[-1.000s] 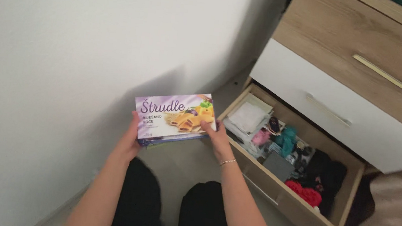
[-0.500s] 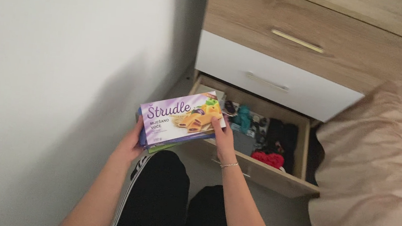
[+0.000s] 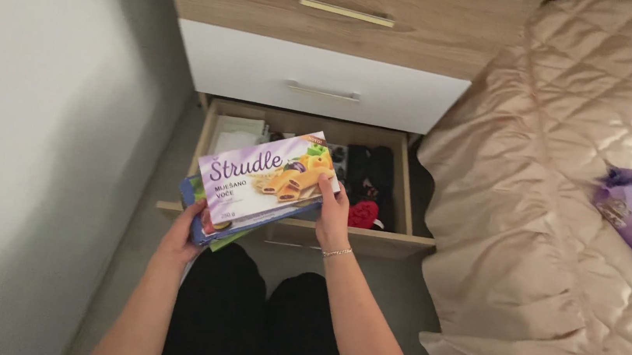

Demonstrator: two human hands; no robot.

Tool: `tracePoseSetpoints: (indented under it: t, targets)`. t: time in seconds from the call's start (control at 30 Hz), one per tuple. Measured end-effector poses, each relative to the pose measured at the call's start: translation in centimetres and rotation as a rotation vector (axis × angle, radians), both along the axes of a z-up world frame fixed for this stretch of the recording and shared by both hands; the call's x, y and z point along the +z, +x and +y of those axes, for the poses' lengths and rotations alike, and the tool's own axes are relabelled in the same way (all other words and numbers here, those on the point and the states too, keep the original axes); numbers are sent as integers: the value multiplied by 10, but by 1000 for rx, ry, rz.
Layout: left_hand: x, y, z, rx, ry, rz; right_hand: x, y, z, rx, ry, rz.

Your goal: The person organizes various items from the bed into a bedside drawer. They place a phone, hair scrunchies, a small pouch, a cable, a plastic bag, and strudel boxes into the drawer, then wipe the bedside table with a tissue and move folded clothes onto the bed.

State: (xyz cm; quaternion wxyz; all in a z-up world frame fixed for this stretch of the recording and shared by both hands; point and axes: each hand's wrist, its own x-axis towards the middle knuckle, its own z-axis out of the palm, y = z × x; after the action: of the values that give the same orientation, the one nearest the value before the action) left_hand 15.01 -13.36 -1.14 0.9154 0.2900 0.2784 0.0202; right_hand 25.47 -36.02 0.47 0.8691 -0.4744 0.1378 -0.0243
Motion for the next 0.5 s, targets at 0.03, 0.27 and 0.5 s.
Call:
tracePoseSetpoints:
  t: [0.03, 0.27, 0.5]
  targets:
    - [9, 5, -8, -9, -2, 3, -3, 5, -4, -9, -2, 3]
    - [-21, 46, -31, 69, 51, 47, -30, 48, -37, -69, 148, 0]
    - [-59, 94, -37, 71, 156, 24, -45, 103, -122, -87, 243, -81]
